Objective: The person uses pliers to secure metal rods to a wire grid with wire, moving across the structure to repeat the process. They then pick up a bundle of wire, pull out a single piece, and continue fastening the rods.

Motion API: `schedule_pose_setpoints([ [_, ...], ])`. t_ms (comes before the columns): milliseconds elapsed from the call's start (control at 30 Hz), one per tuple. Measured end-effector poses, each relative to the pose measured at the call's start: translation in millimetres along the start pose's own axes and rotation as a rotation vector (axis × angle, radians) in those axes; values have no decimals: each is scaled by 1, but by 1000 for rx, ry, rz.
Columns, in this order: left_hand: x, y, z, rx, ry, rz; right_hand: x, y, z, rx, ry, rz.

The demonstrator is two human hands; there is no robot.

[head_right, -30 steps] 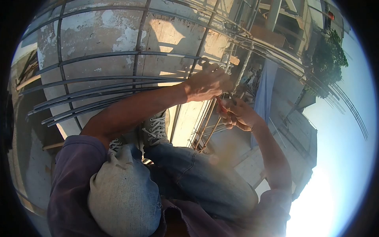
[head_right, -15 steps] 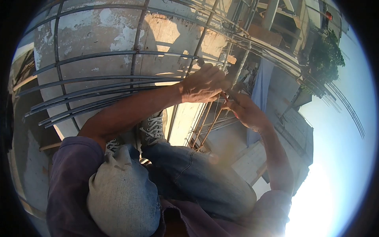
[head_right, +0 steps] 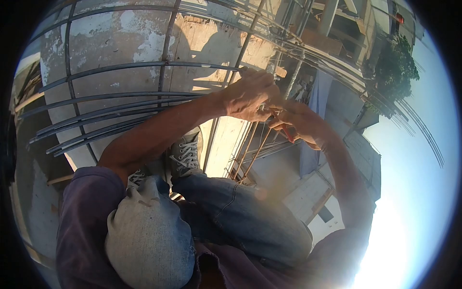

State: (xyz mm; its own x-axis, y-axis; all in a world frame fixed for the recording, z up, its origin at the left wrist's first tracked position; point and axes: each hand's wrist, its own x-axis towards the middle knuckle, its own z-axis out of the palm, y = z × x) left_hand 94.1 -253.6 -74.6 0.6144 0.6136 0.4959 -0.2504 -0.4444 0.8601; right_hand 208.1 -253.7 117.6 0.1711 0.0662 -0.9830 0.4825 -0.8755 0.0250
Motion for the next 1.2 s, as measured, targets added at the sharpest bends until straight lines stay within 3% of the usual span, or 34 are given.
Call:
schedule_pose_setpoints([
  [167, 10, 3, 0, 43, -21, -71, -3, -26, -14, -54, -20, 101],
  [400, 10, 4, -2, 33, 9, -99, 1, -29, -24, -207, -64, 62],
  [500, 12, 5, 1, 127, 72, -60, 0, -27, -25, -216, -96, -54],
  [600, 13, 7, 4, 206, 73, -86, -1, -33, -21, -267, -22, -39],
  [667, 14, 7, 6, 293, 73, -85, 1, -36, -22, -410, -38, 74],
  [900, 15, 10, 8, 290, 99, -100, 14, -25, -44, -415, -117, 20],
  [1000, 16, 11, 11, 302, 93, -105, 14, -32, -45, -518, -134, 119],
  [1067, 16, 10, 13, 329, 106, -112, 11, -31, -40, -388, -84, 43],
  [1200, 12, 10, 14, 356, 92, -99, 7, -35, -30, -451, -124, 19],
])
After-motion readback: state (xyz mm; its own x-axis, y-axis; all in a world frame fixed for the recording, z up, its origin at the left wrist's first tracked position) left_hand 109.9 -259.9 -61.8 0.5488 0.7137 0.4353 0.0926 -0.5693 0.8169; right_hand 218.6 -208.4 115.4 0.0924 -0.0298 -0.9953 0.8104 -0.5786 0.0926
